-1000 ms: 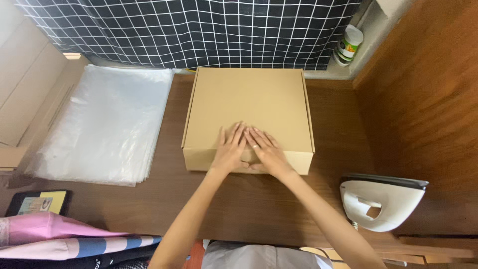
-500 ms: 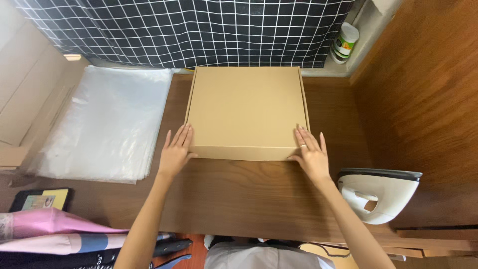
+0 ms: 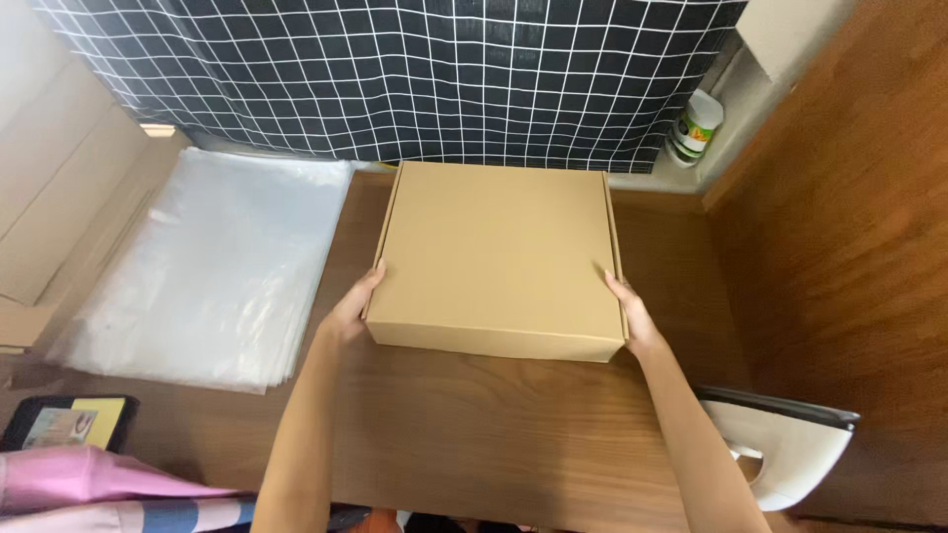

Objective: The person folds a brown shirt, places it inside a clear plastic bag, seals the bag, and then places the bagged shirt inside a cardboard box. Afterward, the person selects a light-colored shirt from a clothing rack and spreads it out on the work surface.

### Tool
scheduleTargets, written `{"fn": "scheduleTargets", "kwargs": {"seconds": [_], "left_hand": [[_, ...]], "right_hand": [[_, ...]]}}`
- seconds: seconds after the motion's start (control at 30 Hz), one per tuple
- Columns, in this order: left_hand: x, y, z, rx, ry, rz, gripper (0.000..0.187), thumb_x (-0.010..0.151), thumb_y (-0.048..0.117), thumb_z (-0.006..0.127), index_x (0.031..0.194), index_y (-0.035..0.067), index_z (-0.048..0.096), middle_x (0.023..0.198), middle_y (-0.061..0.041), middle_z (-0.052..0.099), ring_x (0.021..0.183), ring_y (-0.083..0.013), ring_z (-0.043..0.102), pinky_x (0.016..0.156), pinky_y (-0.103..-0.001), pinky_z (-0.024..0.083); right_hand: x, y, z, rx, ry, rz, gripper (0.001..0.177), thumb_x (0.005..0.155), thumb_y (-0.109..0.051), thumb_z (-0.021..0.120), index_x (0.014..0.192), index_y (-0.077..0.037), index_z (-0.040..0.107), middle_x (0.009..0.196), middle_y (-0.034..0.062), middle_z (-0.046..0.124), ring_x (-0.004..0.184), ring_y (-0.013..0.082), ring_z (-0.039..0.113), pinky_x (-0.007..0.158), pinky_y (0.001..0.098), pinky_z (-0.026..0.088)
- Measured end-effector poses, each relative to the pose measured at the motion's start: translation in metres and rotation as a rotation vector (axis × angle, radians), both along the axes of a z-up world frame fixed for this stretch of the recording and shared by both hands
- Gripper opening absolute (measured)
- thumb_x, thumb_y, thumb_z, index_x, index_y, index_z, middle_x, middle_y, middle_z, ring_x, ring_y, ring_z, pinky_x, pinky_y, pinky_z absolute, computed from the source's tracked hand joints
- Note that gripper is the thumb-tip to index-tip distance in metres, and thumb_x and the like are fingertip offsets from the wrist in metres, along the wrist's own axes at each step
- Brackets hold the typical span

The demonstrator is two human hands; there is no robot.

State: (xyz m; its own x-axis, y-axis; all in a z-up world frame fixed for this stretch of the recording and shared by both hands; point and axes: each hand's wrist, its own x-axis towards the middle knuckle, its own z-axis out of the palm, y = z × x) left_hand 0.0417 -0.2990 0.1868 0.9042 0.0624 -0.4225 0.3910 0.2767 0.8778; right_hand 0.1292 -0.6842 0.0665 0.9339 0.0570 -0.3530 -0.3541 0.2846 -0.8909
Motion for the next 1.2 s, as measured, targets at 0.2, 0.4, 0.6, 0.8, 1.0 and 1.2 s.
{"fn": "scheduleTargets", "kwargs": {"seconds": [0.2,0.4,0.6,0.8,1.0,1.2], "left_hand": [[-0.008,-0.003,-0.009,-0.099,-0.098,0.069,0.073,0.080,0.039,0.051,0.138,0.010,0.018,0.142,-0.021,0.018,0.132,-0.0361,0.015,0.107,-0.048,0.013],[-0.054,-0.009,0.001,-0.091,-0.140,0.070,0.072,0.079,0.034,0.053,0.138,0.008,0.021,0.140,-0.021,0.023,0.130,-0.0354,0.020,0.105,-0.046,0.018],[-0.135,0.006,-0.042,-0.127,-0.178,0.036,0.072,0.078,0.034,0.056,0.137,0.009,0.025,0.134,-0.022,0.034,0.125,-0.0345,0.031,0.100,-0.044,0.028],[-0.239,0.030,-0.071,-0.146,-0.149,-0.003,0.063,0.080,0.028,0.054,0.136,0.010,0.030,0.127,-0.017,0.042,0.116,-0.0278,0.041,0.097,-0.040,0.034],[-0.284,0.070,-0.131,-0.157,-0.102,-0.007,0.055,0.076,0.037,0.064,0.123,0.015,0.045,0.102,-0.006,0.054,0.091,-0.0168,0.053,0.078,-0.030,0.044],[-0.343,0.065,-0.090,-0.101,0.008,-0.058,0.048,0.076,0.034,0.064,0.116,0.014,0.047,0.103,-0.007,0.053,0.093,-0.0183,0.052,0.079,-0.030,0.043]], "right_hand": [[-0.012,0.016,-0.002,0.021,-0.064,-0.051,0.064,0.080,-0.034,0.053,0.134,-0.011,0.029,0.125,0.0181,0.040,0.110,0.0289,0.041,0.092,0.0428,0.033],[-0.076,0.014,0.004,0.007,-0.072,-0.129,0.066,0.078,-0.032,0.052,0.136,-0.011,0.027,0.121,0.0193,0.040,0.105,0.0297,0.039,0.088,0.0402,0.033],[-0.201,0.035,0.040,-0.032,-0.051,-0.281,0.052,0.076,-0.024,0.058,0.121,-0.004,0.042,0.110,0.0176,0.042,0.099,0.0282,0.038,0.087,0.0396,0.030],[-0.336,0.039,0.009,-0.001,-0.040,-0.398,0.045,0.076,-0.022,0.059,0.115,-0.003,0.048,0.107,0.0159,0.046,0.099,0.0250,0.042,0.089,0.0403,0.029],[-0.429,0.069,0.005,0.082,0.123,-0.344,0.068,0.076,-0.038,0.059,0.133,-0.013,0.031,0.131,0.0235,0.034,0.117,0.0328,0.038,0.096,0.0513,0.028],[-0.501,0.077,0.001,0.123,0.197,-0.403,0.074,0.074,-0.039,0.063,0.133,-0.007,0.033,0.131,0.0229,0.036,0.113,0.0313,0.043,0.094,0.0503,0.032]]}}
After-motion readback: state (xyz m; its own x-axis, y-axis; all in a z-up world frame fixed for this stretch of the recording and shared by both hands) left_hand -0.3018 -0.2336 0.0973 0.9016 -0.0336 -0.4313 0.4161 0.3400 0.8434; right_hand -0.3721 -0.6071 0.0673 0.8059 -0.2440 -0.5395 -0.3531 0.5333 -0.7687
